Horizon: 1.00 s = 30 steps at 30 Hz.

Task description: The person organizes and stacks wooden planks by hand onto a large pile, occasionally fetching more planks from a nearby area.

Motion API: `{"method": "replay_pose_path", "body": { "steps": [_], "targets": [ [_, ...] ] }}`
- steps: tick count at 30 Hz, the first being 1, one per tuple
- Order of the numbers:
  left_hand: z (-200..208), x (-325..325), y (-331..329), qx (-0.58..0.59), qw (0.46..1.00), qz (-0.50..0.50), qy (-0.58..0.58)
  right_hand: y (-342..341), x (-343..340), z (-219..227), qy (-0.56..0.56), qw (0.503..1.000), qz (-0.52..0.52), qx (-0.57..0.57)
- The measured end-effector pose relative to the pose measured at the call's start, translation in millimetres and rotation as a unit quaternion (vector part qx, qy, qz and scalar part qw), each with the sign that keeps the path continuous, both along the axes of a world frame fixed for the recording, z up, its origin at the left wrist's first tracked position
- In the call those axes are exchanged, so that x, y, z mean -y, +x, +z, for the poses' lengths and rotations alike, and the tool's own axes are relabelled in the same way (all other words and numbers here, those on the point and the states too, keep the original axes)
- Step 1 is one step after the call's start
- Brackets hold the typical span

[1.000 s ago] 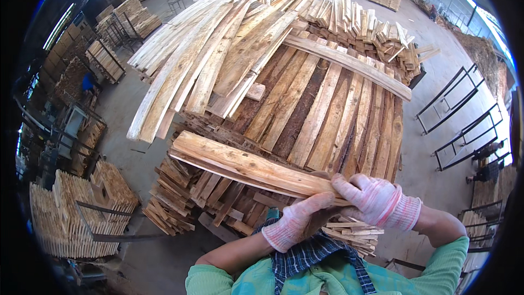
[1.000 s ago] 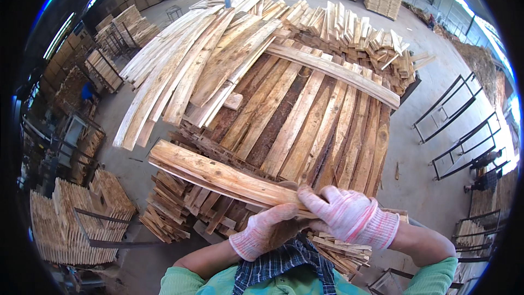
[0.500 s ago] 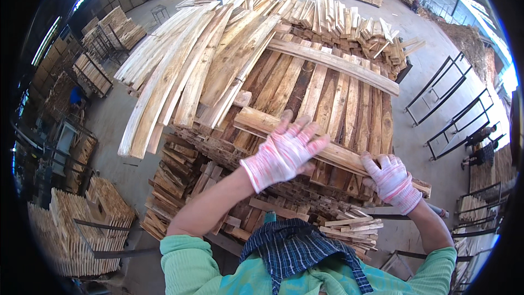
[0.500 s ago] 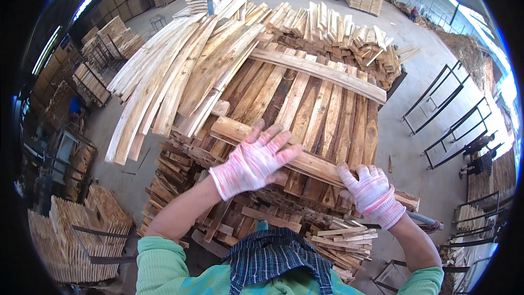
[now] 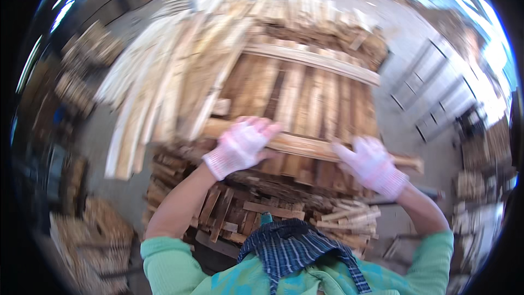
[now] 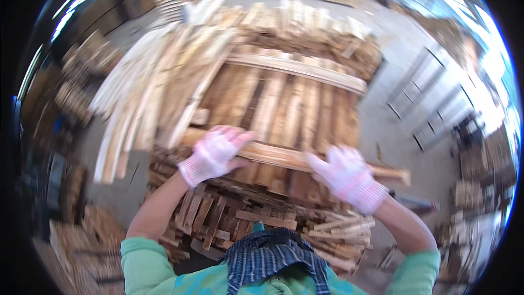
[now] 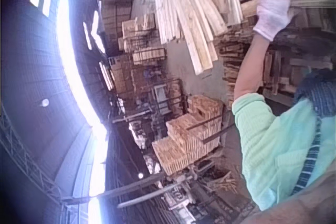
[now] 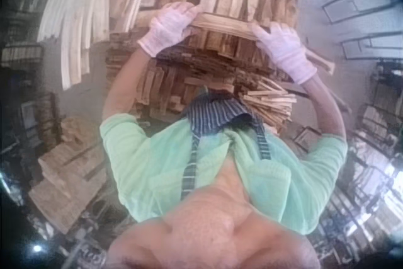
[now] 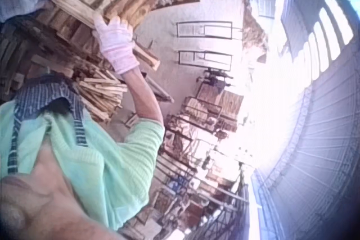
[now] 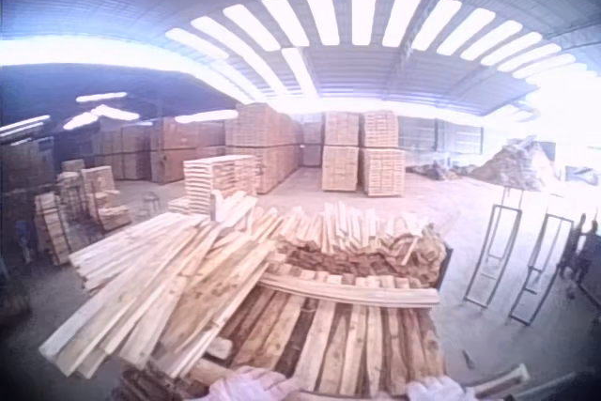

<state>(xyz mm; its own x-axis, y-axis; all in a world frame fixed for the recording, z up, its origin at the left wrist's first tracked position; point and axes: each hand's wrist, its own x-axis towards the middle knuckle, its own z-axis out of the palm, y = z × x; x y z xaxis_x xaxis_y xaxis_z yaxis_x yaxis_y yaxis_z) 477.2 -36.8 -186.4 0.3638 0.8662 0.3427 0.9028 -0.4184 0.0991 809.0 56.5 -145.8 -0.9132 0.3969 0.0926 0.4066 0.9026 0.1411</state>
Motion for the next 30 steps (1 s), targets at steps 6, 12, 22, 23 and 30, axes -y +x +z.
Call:
{"method": "replay_pose_path", "body": {
  "steps": [6, 12, 22, 23, 30],
  "targets": [
    [-3, -2, 13, 0.012, 1.0, 0.021, -0.01, -14, 6, -12, -0.097, 0.989, -0.108, -0.017],
    [-2, -13, 20, -0.021, 0.999, 0.02, -0.024, -53, 5, -18, -0.131, 0.989, -0.058, -0.029],
    [-33, 111, -3, 0.534, 0.769, 0.347, 0.046, -87, 15, -21, -0.044, 0.997, -0.041, 0.056],
    [-6, 114, 0, 0.706, 0.567, 0.421, -0.045, -85, 14, -18, -0.039, 0.997, -0.033, 0.064],
    [-34, 96, -60, 0.854, 0.439, 0.265, -0.081, -92, 8, -13, -0.053, 0.995, -0.011, 0.087]
  ]
}}
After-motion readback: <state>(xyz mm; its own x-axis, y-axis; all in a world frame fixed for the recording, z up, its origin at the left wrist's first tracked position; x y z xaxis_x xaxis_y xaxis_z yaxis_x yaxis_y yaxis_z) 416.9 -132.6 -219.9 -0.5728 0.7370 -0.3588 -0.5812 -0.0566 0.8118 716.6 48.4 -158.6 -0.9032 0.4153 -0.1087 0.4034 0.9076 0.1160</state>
